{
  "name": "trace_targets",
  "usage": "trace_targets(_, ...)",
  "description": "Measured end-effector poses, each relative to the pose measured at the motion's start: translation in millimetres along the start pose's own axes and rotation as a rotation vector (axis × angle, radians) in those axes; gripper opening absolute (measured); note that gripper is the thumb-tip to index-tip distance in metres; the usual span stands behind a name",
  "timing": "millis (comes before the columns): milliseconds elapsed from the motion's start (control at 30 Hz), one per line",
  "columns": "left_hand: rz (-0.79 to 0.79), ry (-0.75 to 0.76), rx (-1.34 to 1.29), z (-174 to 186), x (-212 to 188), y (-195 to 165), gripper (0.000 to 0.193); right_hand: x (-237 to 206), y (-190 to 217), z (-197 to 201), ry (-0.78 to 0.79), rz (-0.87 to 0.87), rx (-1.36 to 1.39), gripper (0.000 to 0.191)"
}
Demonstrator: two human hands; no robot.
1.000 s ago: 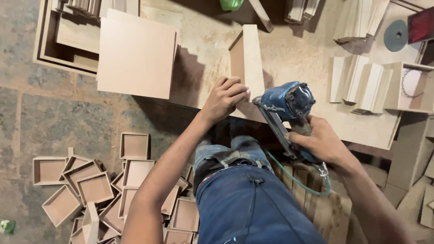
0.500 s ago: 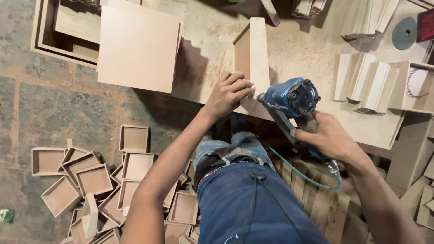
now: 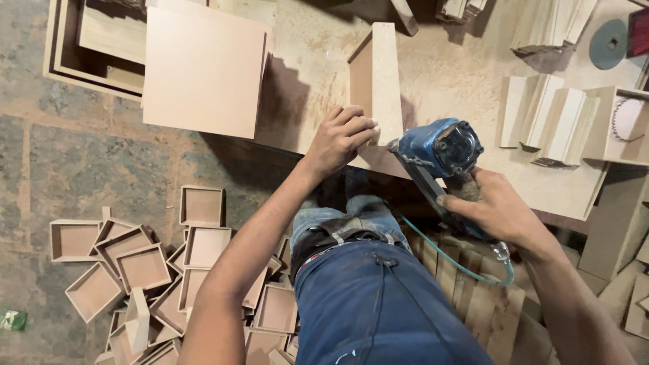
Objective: The person assembles small wooden boxes by applying glue to wooden pieces and joining them with a pneumatic nail gun. They repeatedly pick up pieces, align them, fasten them, and place completed boxes into a pile on the floor.
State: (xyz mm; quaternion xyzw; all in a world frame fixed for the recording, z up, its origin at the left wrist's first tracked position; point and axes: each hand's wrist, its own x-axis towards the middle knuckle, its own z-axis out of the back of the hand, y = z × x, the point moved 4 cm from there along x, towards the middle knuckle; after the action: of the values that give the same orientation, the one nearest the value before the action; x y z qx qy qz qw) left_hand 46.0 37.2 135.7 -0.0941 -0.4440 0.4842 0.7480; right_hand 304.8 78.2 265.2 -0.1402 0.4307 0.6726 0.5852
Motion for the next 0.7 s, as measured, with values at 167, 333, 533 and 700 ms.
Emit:
trace_targets(167, -0.002, -0.002, -0.01, 0.7, 0.3, 0.2, 0.017, -3.1, 4.8, -2.1, 0.015, -0.003, 0.062, 0.042)
trace_targets(333, -0.001, -0.01, 0.003, -0.6, 0.0, -0.1, 0.016, -1.3, 7.6, -0.5, 0.011, 0.027, 0.006, 0.042)
trace_targets(533, -0.011, -0.011, 0.008, 2.4, 2.0, -1.2, 0.015, -0.6, -1.1, 1.7, 0.006, -0.088, -0.036, 0.041)
trace_targets(700, -0.005, -0.013, -0.015, 3.7, 4.1, -2.2, 0.011, -0.6, -3.2, 3.4, -0.031, 0.051, 0.013, 0.042)
